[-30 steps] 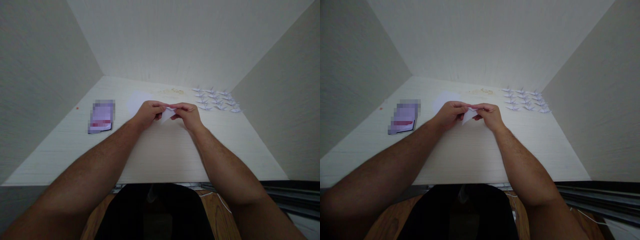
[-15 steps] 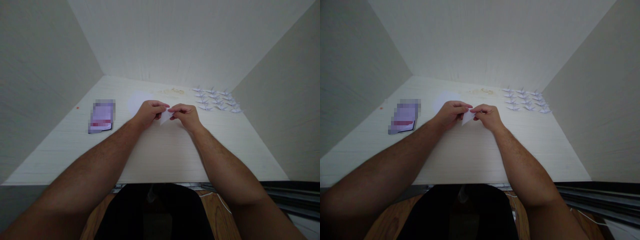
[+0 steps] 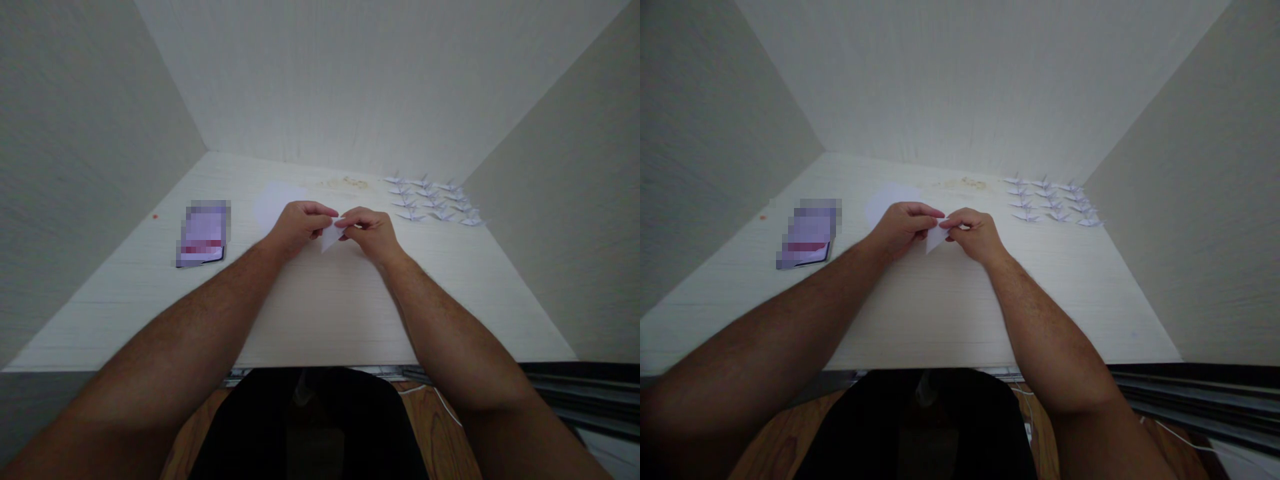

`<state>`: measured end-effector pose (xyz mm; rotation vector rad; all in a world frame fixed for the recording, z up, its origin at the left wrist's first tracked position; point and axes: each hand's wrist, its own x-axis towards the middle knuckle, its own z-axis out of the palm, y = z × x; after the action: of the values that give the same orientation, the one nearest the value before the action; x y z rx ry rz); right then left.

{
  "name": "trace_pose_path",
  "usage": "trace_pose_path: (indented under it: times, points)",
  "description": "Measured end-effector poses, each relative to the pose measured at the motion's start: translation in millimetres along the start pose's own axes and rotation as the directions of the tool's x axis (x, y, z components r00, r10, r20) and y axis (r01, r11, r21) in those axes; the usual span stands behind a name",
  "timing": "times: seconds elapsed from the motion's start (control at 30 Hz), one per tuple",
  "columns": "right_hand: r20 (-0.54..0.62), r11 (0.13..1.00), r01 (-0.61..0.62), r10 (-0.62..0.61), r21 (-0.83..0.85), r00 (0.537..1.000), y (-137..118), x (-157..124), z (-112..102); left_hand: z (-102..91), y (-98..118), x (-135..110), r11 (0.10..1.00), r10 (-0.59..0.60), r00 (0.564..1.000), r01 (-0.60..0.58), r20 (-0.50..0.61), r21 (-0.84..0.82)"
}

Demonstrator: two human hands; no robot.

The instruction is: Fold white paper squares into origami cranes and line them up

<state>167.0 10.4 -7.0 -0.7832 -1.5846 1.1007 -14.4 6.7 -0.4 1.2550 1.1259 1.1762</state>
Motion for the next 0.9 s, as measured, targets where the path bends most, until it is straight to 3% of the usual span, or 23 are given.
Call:
trace_pose_path:
  times: [0.27, 0.5, 0.9]
  points:
    - [0.019, 0.988, -0.157, 0.157, -0.002, 0.987, -6.3, 0.5, -0.4, -0.7, 5.8, -5.6, 0.986, 0.088, 0.996, -0.082, -0.036, 0.143]
    - [-0.055, 0.925, -0.377, 0.374, -0.056, 0.926, -4.2, 2.1, 2.4, 2.0, 12.8, -9.8, 0.954, 0.175, 0.984, -0.161, -0.033, 0.251]
    - [-0.017, 0.926, -0.367, 0.367, -0.088, 0.93, -3.8, 1.2, 1.0, 0.6, 9.5, -8.3, 0.96, 0.153, 0.988, -0.142, -0.026, 0.243]
